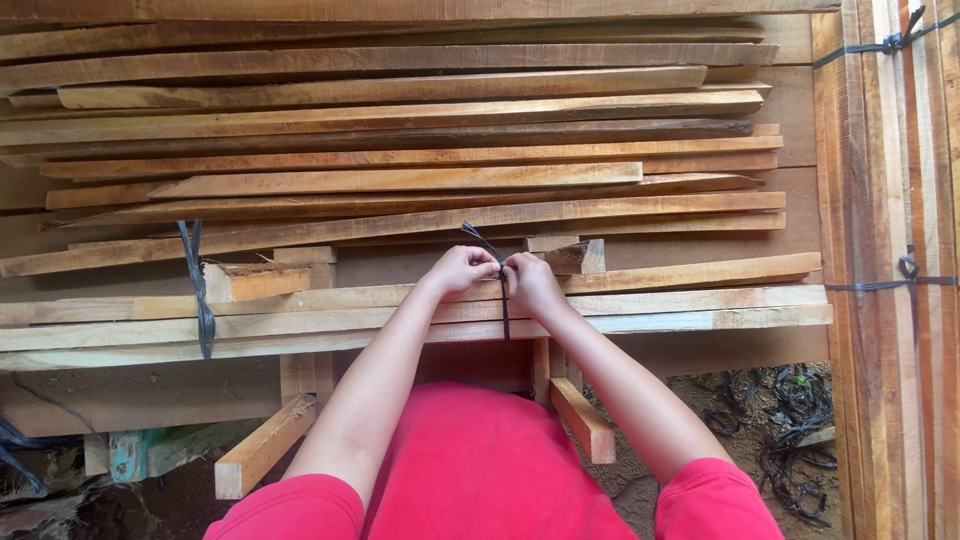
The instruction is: Organizing and bundling wooden planks using plastic ties.
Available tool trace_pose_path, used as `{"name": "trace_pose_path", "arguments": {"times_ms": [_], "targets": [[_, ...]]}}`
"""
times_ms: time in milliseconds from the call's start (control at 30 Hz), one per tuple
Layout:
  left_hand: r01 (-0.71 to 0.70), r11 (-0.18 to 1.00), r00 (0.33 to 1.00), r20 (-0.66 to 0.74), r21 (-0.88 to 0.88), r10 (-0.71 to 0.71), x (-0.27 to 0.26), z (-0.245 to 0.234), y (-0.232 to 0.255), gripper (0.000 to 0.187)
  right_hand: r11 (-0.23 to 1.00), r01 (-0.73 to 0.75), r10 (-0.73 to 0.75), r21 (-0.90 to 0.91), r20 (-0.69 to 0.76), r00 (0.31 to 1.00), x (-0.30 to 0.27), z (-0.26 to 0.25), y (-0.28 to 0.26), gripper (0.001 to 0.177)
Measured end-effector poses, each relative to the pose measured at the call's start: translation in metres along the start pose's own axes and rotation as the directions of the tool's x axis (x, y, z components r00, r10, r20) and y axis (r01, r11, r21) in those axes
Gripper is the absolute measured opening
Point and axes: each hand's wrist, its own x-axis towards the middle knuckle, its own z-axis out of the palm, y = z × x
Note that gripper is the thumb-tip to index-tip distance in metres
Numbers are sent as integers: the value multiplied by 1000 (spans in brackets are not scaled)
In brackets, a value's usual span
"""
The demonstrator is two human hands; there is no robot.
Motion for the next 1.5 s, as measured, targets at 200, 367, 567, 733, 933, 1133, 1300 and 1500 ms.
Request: {"name": "trace_pose_path", "arguments": {"times_ms": [200, 367, 567, 733, 933, 1133, 1300, 1500], "targets": [[21, 999, 1000, 4, -33, -21, -8, -5, 17, 18, 947, -311, 278, 77, 282, 918, 10, -17, 1, 18], [31, 998, 999, 13, -50, -30, -1, -3, 7, 18, 917, -382, 316, 119, 371, 873, 11, -43, -39, 27], [30, 997, 999, 13, -70, -29, 3, -4, 1, 17, 941, -339, 330, 11, 200, 922, 13, -4, -14, 21], [46, 978, 999, 17, -204, -43, 4, -3, 2, 18, 946, -323, 320, 16, 91, 943, 6, -9, -18, 14], [178, 980, 983, -50, 84, -174, 21, 7, 8, 44, 975, -221, 221, 5, 46, 974, 7, -15, -13, 11], [311, 932, 940, -203, 185, -274, 26, 13, 42, 44, 950, -36, 44, -310, 20, 999, 7, -25, -29, 12], [340, 920, 922, -262, 195, -285, 9, 5, 83, 20, 890, 66, -81, -451, -13, 997, 9, -12, -19, 17], [377, 879, 911, -290, 292, -294, 32, 1, 58, 21, 842, 312, -338, -440, 20, 941, -19, -28, -32, 16]]}}
